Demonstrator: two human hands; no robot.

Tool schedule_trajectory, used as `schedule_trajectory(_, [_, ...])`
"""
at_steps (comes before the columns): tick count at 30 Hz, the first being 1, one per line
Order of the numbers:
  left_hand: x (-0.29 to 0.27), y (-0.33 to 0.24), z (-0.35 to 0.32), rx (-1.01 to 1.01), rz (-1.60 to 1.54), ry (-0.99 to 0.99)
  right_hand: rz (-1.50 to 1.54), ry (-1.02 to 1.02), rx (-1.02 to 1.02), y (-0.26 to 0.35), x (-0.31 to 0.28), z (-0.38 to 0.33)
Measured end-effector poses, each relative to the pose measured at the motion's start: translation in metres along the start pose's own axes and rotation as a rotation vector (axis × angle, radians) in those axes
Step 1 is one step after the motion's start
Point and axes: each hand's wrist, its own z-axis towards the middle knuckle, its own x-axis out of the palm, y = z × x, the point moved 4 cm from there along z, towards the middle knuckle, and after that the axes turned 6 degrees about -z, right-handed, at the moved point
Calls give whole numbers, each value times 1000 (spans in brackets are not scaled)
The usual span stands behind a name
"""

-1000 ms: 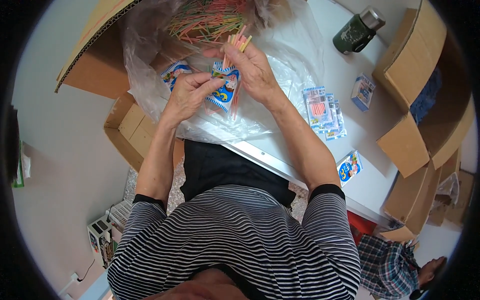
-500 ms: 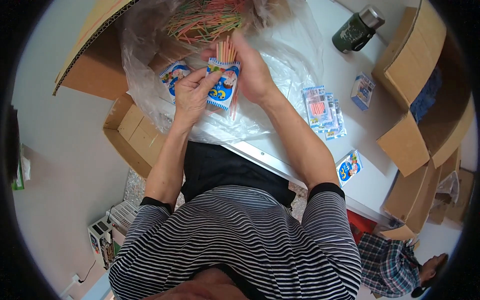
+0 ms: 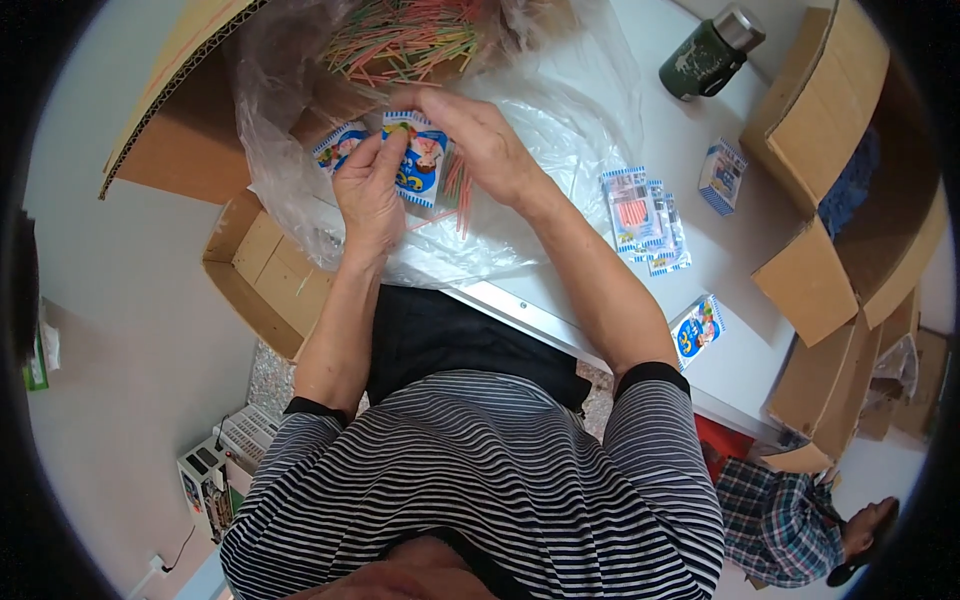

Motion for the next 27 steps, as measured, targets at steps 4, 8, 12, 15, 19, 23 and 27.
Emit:
schedule_trajectory(4, [6,-3,1,94,-131,-45,288,-272,82,1,4,-15])
schedule_trajectory(8, [2,-8,-2,79,85,-25,91,-219,223,-7,4,-30])
schedule_trajectory(12, [0,-54,-17,174,664,-192,-22,-326,168,14,-26,-58])
schedule_trajectory(15, [-30,-69,-3,61,1287,-336,-188,-403,301,44,-81,-103])
schedule_trajectory(19, [-57,-59,6,-49,1728,-221,-572,-440,676,42,-122,-155])
schedule_trajectory(23, [-60,-55,13,-81,1647,-251,-1106,-335,768,32,-120,-173])
schedule_trajectory(27, [-65,-56,13,-125,1571,-295,-1391,-492,507,38,-118,-169])
